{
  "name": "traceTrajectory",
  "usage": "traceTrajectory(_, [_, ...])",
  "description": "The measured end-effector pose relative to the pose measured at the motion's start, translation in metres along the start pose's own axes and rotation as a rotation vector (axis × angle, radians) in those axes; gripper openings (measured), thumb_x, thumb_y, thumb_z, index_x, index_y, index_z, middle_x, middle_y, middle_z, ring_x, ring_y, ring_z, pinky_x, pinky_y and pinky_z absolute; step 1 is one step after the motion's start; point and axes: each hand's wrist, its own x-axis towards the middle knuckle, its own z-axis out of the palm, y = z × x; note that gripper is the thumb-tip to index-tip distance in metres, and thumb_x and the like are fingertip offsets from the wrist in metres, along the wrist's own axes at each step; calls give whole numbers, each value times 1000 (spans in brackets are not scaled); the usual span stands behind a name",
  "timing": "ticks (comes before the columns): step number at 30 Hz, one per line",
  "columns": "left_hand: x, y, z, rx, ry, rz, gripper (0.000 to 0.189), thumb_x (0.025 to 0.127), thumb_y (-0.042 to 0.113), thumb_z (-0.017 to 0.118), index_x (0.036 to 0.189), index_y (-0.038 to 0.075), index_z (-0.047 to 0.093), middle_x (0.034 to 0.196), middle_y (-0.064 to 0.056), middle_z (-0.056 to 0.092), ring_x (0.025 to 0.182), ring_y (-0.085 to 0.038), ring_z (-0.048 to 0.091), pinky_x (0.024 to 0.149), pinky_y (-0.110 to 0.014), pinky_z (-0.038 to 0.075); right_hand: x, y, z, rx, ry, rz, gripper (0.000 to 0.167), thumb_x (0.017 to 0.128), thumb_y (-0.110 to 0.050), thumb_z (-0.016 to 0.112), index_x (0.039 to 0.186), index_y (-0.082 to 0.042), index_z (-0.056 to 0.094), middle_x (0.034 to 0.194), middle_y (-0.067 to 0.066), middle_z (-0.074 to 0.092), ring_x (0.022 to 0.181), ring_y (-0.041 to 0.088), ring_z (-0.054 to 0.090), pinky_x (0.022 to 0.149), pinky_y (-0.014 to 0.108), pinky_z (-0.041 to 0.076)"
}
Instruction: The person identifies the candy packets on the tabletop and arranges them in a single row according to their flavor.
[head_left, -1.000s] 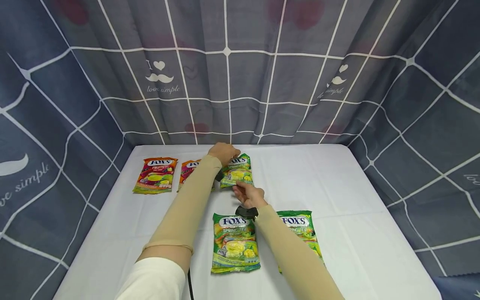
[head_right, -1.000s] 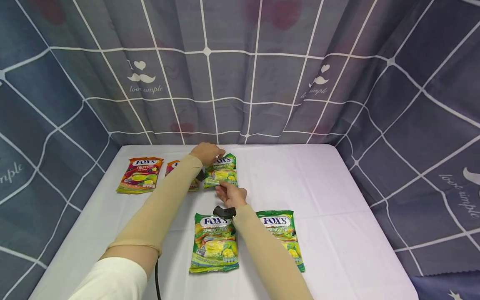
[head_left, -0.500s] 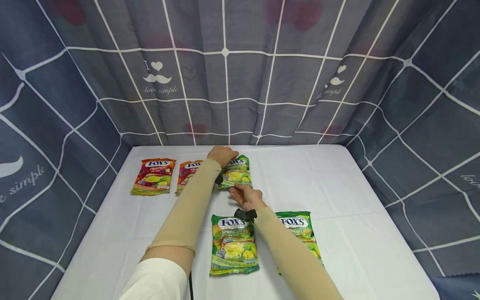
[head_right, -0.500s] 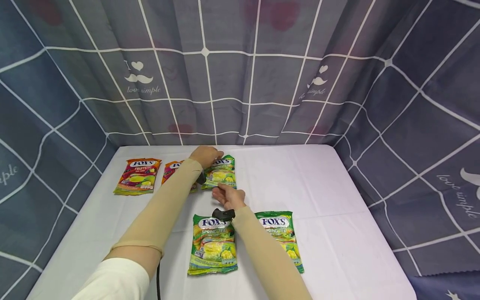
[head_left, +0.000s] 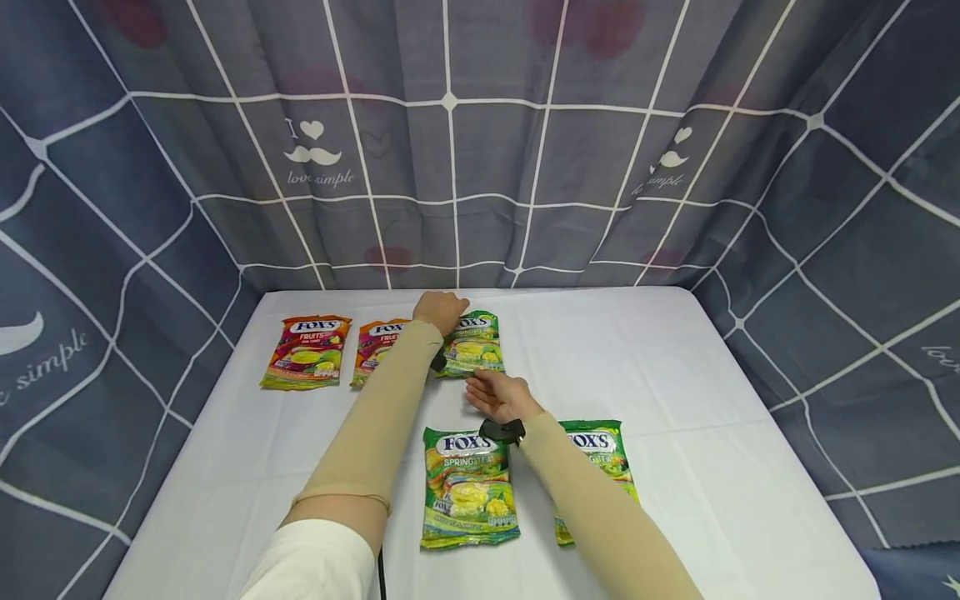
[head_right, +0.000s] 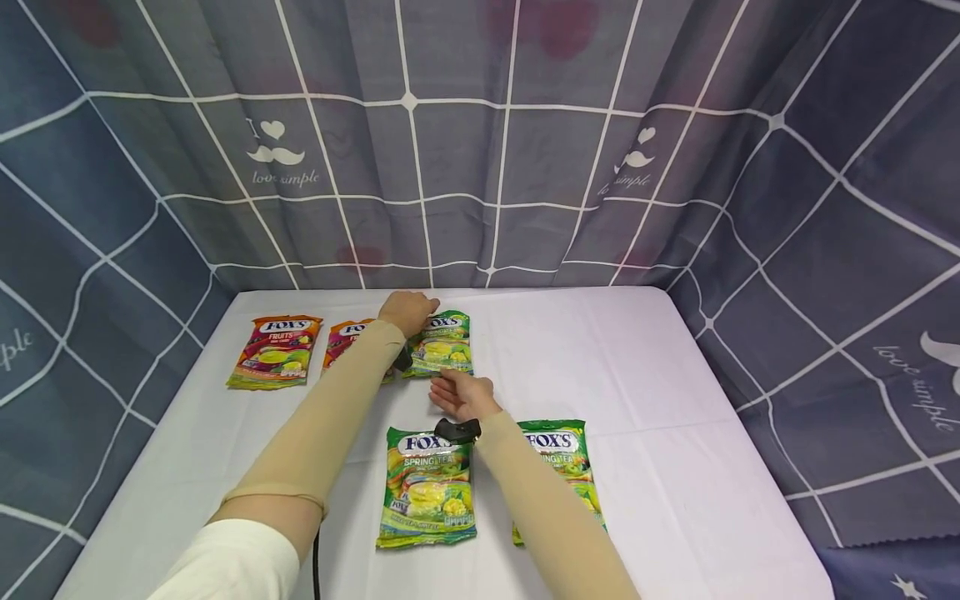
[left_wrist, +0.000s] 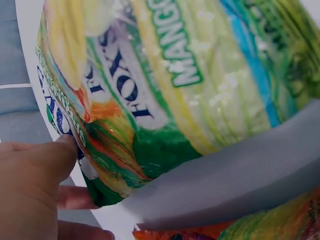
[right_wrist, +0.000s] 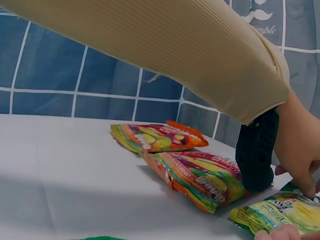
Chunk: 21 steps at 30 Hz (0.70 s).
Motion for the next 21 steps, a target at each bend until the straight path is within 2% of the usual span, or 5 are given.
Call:
traceTrajectory(5, [-3, -3, -4, -11, -11, -61, 31, 110, 26, 71, 137, 11, 71, 106, -11, 80, 90, -28, 77, 80, -46, 64, -4, -3, -5, -130, -24, -6, 34, 108, -13, 72, 134, 9, 68, 82, 6, 77, 65, 9, 71, 63, 23, 60])
traceTrajectory(8, [-5, -4, -9, -47, 30, -84, 41, 108, 31, 74, 143, 11, 69, 108, -13, 79, 91, -29, 78, 80, -46, 64, -7, -9, -9, -272, -62, -64, 38, 107, -16, 73, 134, 11, 68, 81, 5, 78, 63, 7, 70, 60, 21, 57])
traceTrajectory(13, [-15, -7, -21, -260, 110, -121, 29, 108, 32, 74, 125, 9, 75, 103, -13, 78, 86, -29, 76, 77, -47, 63, -14, -24, -17, -587, -177, -217, 42, 108, -20, 73, 135, 11, 69, 87, 9, 80, 64, 8, 69, 60, 23, 56])
traceTrajectory(18, [-41, -4, -38, -535, 101, -175, 26, 111, 32, 68, 123, 10, 73, 97, -10, 75, 76, -25, 69, 71, -44, 57, -30, -36, -25, -859, -238, -382, 36, 107, -25, 74, 129, 4, 76, 93, 14, 80, 75, 29, 74, 67, 37, 60])
traceTrajectory(21, [-63, -1, -47, -640, 98, -179, 26, 112, 32, 67, 124, 10, 72, 92, -7, 73, 70, -21, 66, 67, -41, 54, -42, -40, -30, -948, -245, -471, 32, 107, -25, 75, 125, 1, 78, 93, 14, 81, 87, 46, 74, 70, 46, 61])
